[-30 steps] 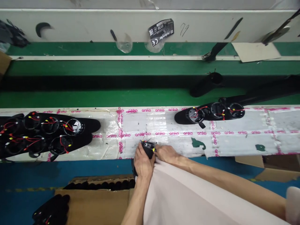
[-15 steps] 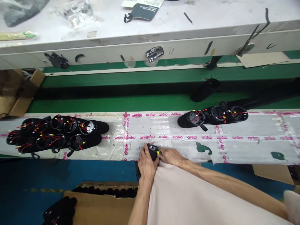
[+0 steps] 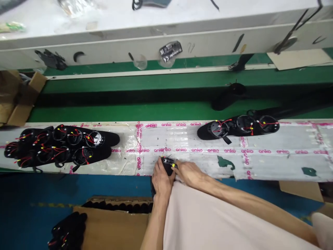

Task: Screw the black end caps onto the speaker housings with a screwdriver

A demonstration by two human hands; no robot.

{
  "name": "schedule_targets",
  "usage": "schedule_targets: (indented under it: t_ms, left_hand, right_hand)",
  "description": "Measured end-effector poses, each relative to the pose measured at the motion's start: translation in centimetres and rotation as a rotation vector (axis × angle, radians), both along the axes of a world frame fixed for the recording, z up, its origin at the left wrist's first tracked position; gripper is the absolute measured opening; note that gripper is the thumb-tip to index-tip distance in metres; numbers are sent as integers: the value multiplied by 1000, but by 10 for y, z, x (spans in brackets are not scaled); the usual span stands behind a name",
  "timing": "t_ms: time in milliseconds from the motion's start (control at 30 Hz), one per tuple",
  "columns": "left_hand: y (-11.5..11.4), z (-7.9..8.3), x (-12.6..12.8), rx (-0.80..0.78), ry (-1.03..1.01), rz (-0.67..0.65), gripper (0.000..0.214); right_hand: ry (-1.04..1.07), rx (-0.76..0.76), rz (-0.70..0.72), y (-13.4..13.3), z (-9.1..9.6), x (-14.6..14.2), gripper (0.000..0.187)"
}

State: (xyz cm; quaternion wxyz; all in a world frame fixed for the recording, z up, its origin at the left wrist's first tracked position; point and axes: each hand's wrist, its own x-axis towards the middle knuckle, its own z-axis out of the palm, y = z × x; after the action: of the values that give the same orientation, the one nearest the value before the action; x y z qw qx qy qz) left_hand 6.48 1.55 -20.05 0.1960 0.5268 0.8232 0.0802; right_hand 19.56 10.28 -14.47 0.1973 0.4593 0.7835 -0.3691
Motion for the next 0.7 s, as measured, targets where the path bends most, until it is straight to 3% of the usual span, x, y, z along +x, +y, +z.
schedule_targets:
  t_ms: [233, 700]
  left_hand:
    - [0, 0, 0, -7, -7, -11, 90]
    - [1, 4, 4, -41, 25, -31, 89]
  right_hand:
    - [-38, -82, 63, 3, -16, 1, 38]
    - [-98, -114, 36, 2, -17, -4, 41]
